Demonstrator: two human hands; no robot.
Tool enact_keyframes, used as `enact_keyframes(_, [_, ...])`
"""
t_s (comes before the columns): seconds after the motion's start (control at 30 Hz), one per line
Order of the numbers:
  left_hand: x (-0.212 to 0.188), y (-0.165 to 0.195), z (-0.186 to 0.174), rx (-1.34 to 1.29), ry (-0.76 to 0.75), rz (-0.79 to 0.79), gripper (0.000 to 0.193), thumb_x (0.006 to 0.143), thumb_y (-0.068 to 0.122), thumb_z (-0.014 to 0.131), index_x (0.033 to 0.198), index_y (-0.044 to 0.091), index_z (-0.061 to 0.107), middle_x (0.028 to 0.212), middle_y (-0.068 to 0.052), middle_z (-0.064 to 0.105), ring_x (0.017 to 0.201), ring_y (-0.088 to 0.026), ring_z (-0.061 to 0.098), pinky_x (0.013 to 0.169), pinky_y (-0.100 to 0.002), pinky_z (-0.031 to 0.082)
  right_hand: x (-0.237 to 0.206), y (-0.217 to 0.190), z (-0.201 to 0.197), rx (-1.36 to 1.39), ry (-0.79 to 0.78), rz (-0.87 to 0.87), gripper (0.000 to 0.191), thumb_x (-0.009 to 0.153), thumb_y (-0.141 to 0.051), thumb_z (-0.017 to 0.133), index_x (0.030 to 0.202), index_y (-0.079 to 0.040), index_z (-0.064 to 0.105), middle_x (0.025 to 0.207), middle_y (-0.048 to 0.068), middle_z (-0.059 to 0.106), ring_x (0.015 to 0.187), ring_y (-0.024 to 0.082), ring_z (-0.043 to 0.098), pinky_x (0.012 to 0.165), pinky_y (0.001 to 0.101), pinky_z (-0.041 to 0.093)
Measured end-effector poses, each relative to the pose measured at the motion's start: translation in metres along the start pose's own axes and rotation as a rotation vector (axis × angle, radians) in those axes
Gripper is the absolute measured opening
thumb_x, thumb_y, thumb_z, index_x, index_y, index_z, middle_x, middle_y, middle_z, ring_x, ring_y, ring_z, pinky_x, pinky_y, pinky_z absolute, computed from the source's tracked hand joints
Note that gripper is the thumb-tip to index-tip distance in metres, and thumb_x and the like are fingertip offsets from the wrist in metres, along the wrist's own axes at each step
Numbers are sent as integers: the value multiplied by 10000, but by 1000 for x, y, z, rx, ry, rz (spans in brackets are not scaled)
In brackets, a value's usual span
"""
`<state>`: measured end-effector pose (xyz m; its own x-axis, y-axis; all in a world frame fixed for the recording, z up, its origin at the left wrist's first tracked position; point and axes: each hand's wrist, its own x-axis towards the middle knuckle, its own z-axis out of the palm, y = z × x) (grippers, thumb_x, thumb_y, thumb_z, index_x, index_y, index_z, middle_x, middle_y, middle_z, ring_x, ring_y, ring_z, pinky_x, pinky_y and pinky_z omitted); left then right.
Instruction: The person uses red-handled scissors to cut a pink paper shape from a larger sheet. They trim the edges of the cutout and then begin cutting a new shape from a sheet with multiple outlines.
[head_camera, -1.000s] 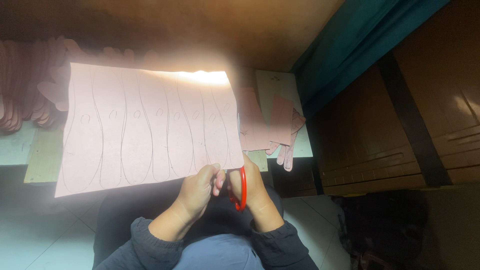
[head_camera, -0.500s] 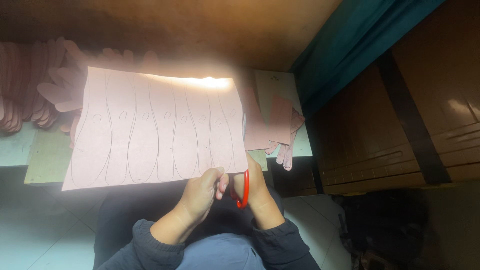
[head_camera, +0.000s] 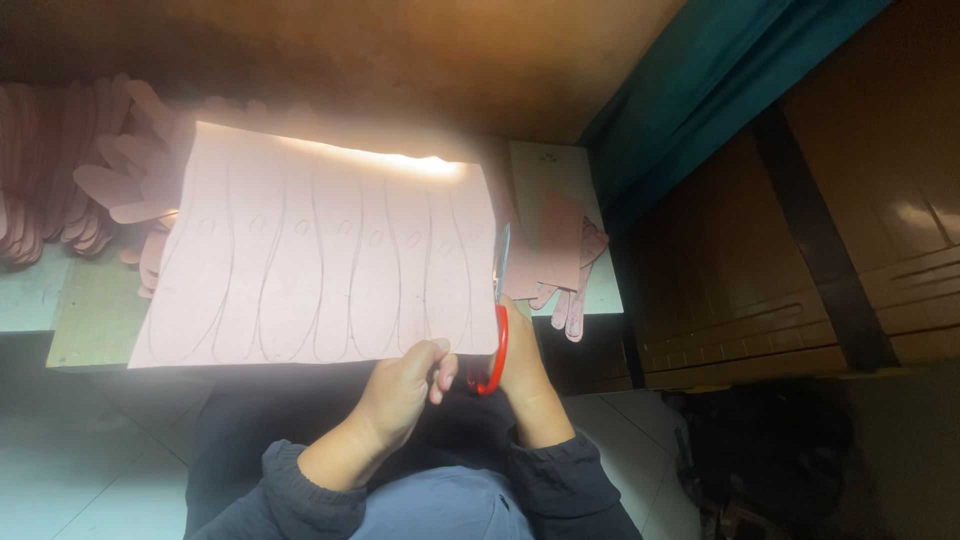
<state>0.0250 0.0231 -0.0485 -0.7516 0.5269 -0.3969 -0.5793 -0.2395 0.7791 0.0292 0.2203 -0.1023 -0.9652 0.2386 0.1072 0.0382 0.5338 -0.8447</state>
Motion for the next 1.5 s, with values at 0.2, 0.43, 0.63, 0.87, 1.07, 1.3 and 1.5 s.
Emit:
enact_keyframes(0.2, [-3, 1, -28, 239, -27, 20, 443, 989, 314, 481, 642, 48, 553, 640, -31, 523, 623, -137, 488, 630, -280, 428, 14, -6, -2, 529, 20, 378, 358, 911, -188, 604, 1240, -49, 580, 929, 33, 634, 848, 134, 635, 725, 290, 530])
enact_keyframes(0.43, [-3, -12, -61, 437, -135, 47, 449, 980, 345, 458, 632, 79, 555, 619, -10, 512, 614, -120, 498, 623, -263, 450, 29, -41, -16, 1121, -65, 85, 319, 1111, -140, 673, 1350, 47, 570, 944, 49, 570, 731, 69, 492, 675, 230, 434])
enact_keyframes(0.63, [0, -20, -77, 114, 153, -40, 233, 933, 161, 686, 871, -56, 746, 820, -70, 681, 784, -176, 588, 701, -321, 448, 43, -100, -42, 1137, 65, 99, 351, 951, -47, 655, 1278, 44, 566, 1020, 95, 642, 882, 142, 611, 795, 276, 502])
enact_keyframes(0.87, [-15, 6, -47, -177, -24, 303, 587, 885, 95, 653, 1436, -14, 481, 1360, -138, 610, 1232, -229, 588, 1037, -369, 460, 21, -115, -26, 944, 213, -18, 380, 871, 23, 670, 1232, 56, 559, 1028, 90, 651, 928, 161, 632, 840, 297, 523])
enact_keyframes(1.07, [-25, 26, -34, -270, -111, 218, 583, 908, 80, 627, 1454, -40, 464, 1348, -182, 614, 1224, -272, 596, 1022, -406, 467, 12, -72, -31, 975, 254, 46, 284, 985, 12, 736, 1071, 93, 479, 773, 18, 501, 629, 116, 462, 569, 266, 367])
enact_keyframes(1.3, [-26, 27, -42, -151, -122, 274, 608, 874, 69, 647, 1445, -62, 484, 1351, -188, 618, 1227, -271, 595, 1036, -393, 456, 9, -94, -50, 1033, 266, 45, 449, 903, -51, 690, 1322, -11, 536, 902, 21, 595, 768, 90, 555, 693, 241, 451])
enact_keyframes(1.5, [-23, 29, -58, 38, -78, 210, 677, 801, 85, 687, 1440, -17, 490, 1362, -146, 619, 1251, -241, 572, 1045, -377, 438, 5, -110, -64, 1088, 223, 106, 500, 838, -65, 658, 1305, 30, 504, 1145, 141, 668, 1068, 199, 682, 944, 316, 544])
